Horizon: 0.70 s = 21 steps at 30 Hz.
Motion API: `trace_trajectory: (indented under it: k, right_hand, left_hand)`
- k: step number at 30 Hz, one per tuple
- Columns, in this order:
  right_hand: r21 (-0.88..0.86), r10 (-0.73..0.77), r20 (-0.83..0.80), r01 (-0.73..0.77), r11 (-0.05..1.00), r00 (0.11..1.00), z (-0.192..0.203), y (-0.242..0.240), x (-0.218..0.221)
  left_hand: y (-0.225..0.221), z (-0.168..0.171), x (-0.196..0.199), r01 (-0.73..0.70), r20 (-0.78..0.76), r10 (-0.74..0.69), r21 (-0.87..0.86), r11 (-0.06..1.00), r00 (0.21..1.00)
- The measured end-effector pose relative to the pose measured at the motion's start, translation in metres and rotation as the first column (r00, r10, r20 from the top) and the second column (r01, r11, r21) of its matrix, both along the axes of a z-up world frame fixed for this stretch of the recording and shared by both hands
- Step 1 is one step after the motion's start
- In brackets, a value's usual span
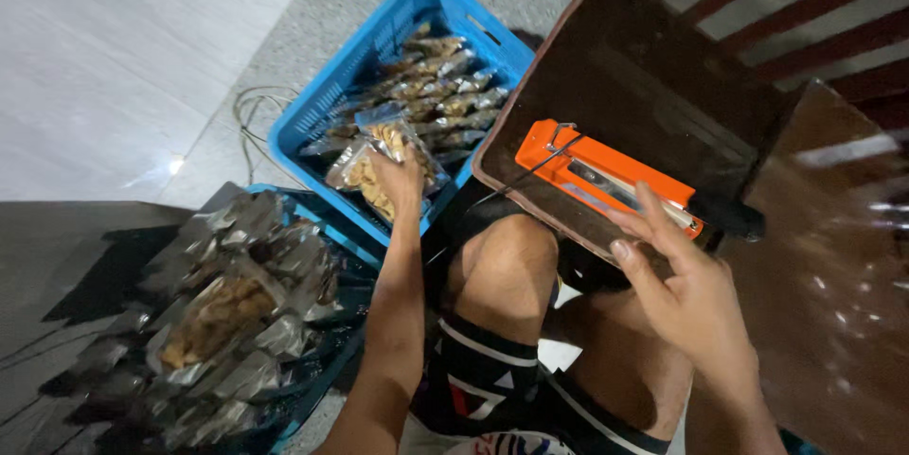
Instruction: The person repeatedly picks up small transparent bags of snacks from a blue basket, places them into an orange handheld heat sealer, and seals the top. Sealed bags are then placed onto a wooden board to the right. The process continues for the duration of the clip.
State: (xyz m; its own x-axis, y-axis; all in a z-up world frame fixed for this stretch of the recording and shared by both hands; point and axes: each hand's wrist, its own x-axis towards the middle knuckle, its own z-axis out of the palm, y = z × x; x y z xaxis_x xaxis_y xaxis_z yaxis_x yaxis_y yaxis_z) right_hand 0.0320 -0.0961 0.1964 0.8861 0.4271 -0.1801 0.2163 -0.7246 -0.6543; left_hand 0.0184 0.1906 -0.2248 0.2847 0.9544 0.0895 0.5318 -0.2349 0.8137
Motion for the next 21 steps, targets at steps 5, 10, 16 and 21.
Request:
trace_trajectory:
  k: [5,10,16,21]
  right_hand:
    - [-0.006,0.068,0.014,-0.068,0.998,0.998,-0.01,0.011,0.003]
    - [-0.075,-0.01,-0.188,-0.004,0.997,0.982,-0.013,0.013,0.006]
    - [0.039,0.09,-0.062,-0.088,0.995,0.994,-0.013,-0.021,0.002]
    - [0.128,0.014,0.007,-0.015,0.992,1.0,-0.014,-0.076,-0.004]
  left_hand:
    - [-0.007,0.041,-0.004,0.072,-0.336,-0.166,-0.275,0.959,0.927]
    - [-0.014,0.046,-0.012,0.181,-0.669,-0.191,-0.085,0.98,0.718]
    - [-0.004,-0.008,-0.04,0.417,-0.731,-0.144,0.206,0.886,0.667]
    - [-0.009,-0.029,-0.062,0.396,-0.704,-0.293,-0.018,0.918,0.647]
